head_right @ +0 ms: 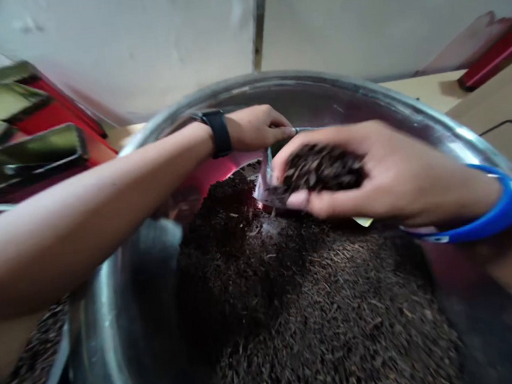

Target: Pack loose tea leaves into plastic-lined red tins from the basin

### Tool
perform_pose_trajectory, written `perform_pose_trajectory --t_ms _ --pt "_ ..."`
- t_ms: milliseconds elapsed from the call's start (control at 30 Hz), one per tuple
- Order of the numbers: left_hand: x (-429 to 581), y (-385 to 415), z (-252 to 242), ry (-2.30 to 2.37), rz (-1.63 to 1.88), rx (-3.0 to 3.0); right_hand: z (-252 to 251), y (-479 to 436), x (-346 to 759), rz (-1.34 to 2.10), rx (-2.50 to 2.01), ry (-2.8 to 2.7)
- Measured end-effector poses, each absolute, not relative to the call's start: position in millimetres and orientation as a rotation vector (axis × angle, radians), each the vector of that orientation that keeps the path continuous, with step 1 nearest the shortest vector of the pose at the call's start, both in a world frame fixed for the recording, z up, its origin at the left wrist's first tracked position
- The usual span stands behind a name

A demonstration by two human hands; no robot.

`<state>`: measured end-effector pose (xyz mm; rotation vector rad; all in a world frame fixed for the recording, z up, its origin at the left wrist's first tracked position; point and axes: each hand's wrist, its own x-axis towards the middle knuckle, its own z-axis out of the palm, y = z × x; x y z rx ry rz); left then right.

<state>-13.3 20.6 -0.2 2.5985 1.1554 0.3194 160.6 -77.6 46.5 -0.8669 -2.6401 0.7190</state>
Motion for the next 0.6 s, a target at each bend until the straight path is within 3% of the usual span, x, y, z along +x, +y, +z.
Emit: perform_pose_trajectory --t_ms 100,167,300,467,600 --pt "-14.1 21.5 -0.6 1.123 0.323 2.577 36.1 -55.0 170.0 0.104 -1.130 -2.370" --pt "-14.4 22.2 -0.5 1.124 0.315 2.575 21.2 -39.0 172.7 -0.057 -1.149 -2.392" --pt "-14.6 19.9 2.7 1.145 0.271 2.568 3.2 -23.6 172.8 -0.031 -1.112 -2.541" --pt "-14.7 17.2 4.9 1.184 0.265 2.541 17.6 -61.0 158.1 -0.075 -0.962 -2.428" --pt "-15.2 20.6 2.4 1.157 0.286 2.531 12.2 -104.4 136.3 0.447 -0.666 -2.667"
